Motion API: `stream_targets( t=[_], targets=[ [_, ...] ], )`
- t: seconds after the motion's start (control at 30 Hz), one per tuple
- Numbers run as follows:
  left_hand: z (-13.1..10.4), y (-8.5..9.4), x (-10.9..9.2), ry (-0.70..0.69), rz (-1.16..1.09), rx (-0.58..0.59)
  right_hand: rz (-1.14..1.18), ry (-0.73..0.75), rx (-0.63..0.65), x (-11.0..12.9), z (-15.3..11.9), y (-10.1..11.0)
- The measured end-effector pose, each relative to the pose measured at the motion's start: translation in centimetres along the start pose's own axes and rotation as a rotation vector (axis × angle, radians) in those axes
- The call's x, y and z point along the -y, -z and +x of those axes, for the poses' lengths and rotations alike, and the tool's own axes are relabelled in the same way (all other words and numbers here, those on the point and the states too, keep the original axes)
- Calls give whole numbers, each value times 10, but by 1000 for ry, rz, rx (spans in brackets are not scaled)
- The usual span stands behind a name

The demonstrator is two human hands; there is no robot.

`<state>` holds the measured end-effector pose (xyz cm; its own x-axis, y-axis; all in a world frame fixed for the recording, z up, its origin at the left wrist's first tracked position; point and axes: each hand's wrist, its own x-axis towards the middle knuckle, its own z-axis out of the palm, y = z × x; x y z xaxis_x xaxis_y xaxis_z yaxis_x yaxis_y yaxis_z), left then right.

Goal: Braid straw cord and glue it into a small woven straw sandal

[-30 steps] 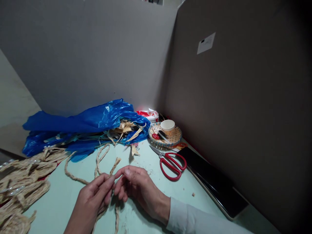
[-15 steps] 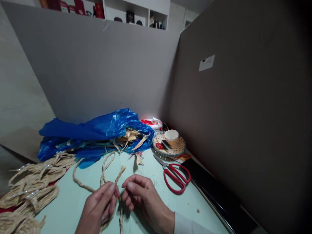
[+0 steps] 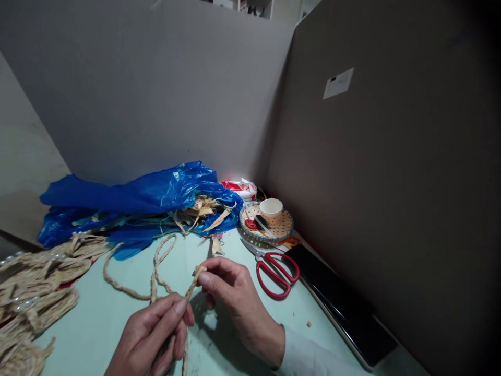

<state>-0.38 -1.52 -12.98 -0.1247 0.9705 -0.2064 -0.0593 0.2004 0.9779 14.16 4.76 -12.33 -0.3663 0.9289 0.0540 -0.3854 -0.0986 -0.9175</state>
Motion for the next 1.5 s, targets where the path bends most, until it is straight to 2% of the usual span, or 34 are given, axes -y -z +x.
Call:
stream_targets(
  t=[0.13,0.33,0.57,0.77,1.0,1.23,1.5],
  targets=[
    [0,3,-4,-28,-14,29,-89,15,10,3,-2,0],
    [9,12,6,-112,38,-74,-261,37,66,-1,-10,-1],
    [7,15,14,-51,4,-121,-430,149,29,-3,-12,-1],
    [7,17,16,-13,26,-162,-371,113,49,-2,-11,-1],
    [7,22,15,4,51,-131,-273,13,107,7,-7,0],
    [10,21,16,83,-15,-69,-417,92,101,0,-7,0],
    [6,6,-6,-6,46,35,-565,256,210,-3,-8,7]
  ],
)
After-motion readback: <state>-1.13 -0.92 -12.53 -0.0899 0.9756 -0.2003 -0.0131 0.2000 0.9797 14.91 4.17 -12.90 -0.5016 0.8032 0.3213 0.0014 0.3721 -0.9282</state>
